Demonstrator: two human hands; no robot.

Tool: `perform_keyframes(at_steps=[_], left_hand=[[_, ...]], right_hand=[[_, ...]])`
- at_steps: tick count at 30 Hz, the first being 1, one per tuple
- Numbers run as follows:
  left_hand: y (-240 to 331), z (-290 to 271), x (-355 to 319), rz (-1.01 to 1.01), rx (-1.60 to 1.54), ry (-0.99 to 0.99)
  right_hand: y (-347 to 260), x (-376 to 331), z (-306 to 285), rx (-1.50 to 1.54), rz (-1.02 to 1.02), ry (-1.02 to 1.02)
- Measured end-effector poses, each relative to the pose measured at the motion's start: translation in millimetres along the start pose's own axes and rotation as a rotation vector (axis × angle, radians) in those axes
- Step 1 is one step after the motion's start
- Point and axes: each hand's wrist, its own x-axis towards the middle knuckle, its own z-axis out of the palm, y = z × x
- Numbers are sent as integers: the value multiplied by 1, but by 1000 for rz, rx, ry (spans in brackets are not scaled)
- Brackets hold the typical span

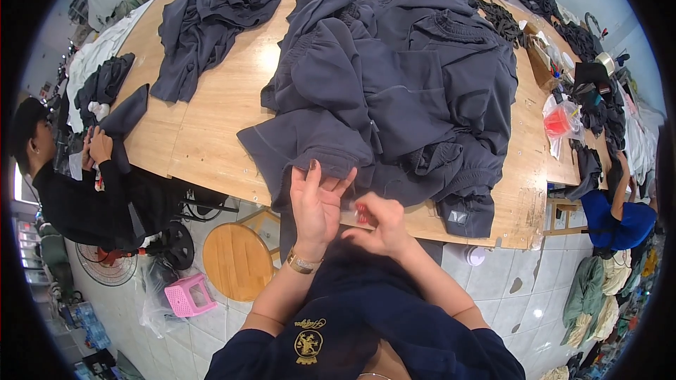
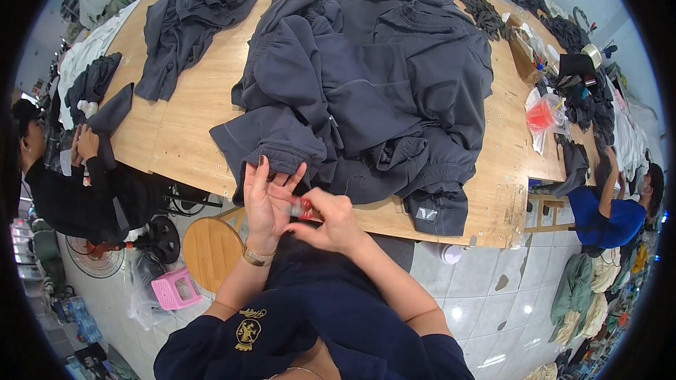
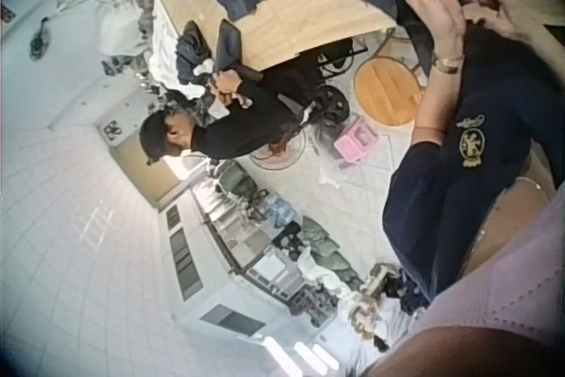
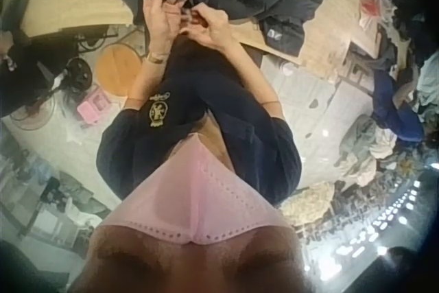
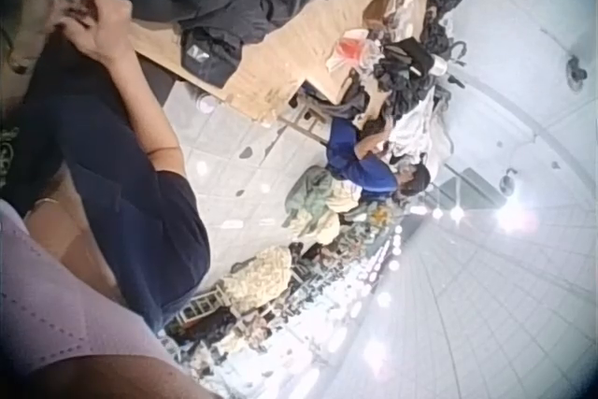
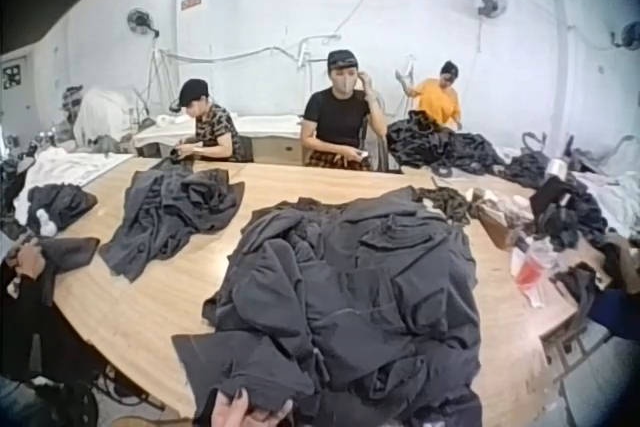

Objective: Trim loose threads from finished garments using small snips.

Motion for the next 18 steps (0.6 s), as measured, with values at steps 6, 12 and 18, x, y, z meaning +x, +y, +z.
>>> perform_keyframes(at_steps=[6, 12, 18], left_hand=[[-3, -3, 0, 27, 35, -16], [-5, -7, -2, 35, 50, -5], [-6, -5, -4, 62, 63, -15]], right_hand=[[17, 4, -4, -307, 182, 93], [24, 6, -3, -445, 101, 119], [27, 10, -3, -488, 29, 142]])
